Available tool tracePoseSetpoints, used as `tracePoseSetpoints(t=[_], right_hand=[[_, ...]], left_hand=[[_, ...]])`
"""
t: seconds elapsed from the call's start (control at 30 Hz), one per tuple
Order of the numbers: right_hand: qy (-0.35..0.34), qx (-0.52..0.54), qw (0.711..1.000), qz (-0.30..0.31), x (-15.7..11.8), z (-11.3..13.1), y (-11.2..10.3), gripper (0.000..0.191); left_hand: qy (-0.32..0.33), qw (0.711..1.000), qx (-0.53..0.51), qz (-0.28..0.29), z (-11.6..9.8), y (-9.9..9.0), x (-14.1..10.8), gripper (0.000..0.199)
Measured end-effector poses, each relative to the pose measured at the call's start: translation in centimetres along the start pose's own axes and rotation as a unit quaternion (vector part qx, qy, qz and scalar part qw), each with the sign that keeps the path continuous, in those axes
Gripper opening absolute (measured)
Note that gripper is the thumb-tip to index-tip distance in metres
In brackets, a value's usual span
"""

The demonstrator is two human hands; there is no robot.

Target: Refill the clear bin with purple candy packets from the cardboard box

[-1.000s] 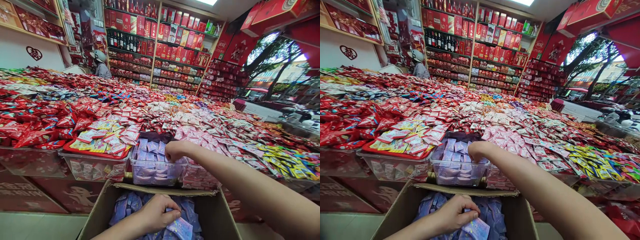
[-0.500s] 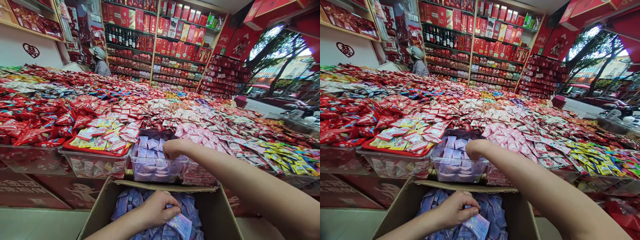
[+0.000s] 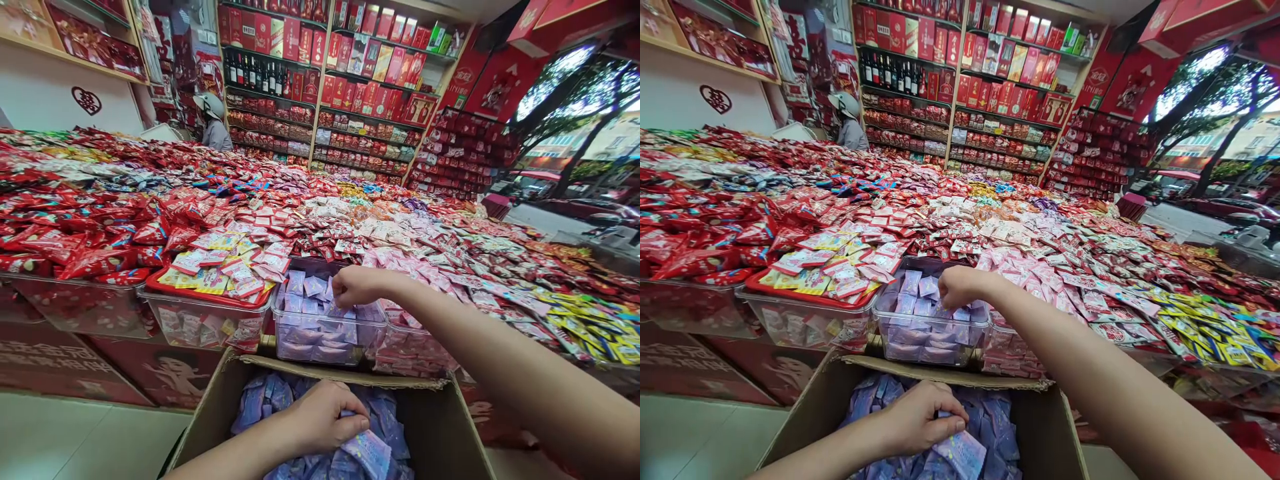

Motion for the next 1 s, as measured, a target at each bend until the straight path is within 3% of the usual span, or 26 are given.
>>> tracePoseSetpoints(t=[0.13, 0.37, 0.43, 0.53, 0.63, 0.73, 0.83, 0.9, 1.0], right_hand=[[-0.009, 0.155, 0.988, -0.024, 0.1, -0.9, 0.4, 0.004], [-0.021, 0.382, 0.92, -0.081, -1.7, -2.3, -1.1, 0.006], [-0.038, 0.383, 0.917, -0.101, -3.0, -1.8, -1.9, 0.004], [-0.067, 0.306, 0.944, -0.104, -5.3, 0.0, -2.1, 0.006], [-0.088, 0.176, 0.979, -0.052, -7.1, 2.7, -0.1, 0.011], [-0.081, 0.125, 0.989, -0.023, -8.3, 4.5, 2.5, 0.014], [-0.059, 0.203, 0.977, -0.035, -8.8, 4.8, 4.4, 0.019], [-0.049, 0.293, 0.954, -0.036, -9.1, 4.6, 5.3, 0.027], [-0.03, 0.346, 0.937, -0.028, -9.4, 4.4, 6.0, 0.017]], left_hand=[[-0.005, 1.0, -0.009, -0.005, 0.0, -0.1, -0.2, 0.02], [-0.08, 0.994, -0.08, 0.013, 0.0, -0.4, -0.4, 0.025], [-0.099, 0.989, -0.111, 0.008, -0.1, -0.6, -0.4, 0.03], [-0.101, 0.978, -0.184, -0.002, -0.1, -0.7, -0.4, 0.041], [-0.061, 0.947, -0.314, 0.014, -0.7, -0.7, -0.2, 0.051], [0.029, 0.906, -0.421, 0.022, -2.0, -1.2, -0.1, 0.037], [0.068, 0.886, -0.458, 0.002, -2.5, -1.4, -0.1, 0.028], [0.05, 0.883, -0.466, -0.008, -2.2, -1.1, -0.2, 0.025], [0.028, 0.888, -0.458, -0.016, -1.8, -0.6, -0.2, 0.028]])
Point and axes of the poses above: each hand's wrist, its own x-axis towards the middle knuckle, its own y-axis out of the palm, z = x × y, the point moved 5 cm from there along x, towards the middle knuckle, and after that the axes turned 10 degrees about x, right-handed, at the moved point
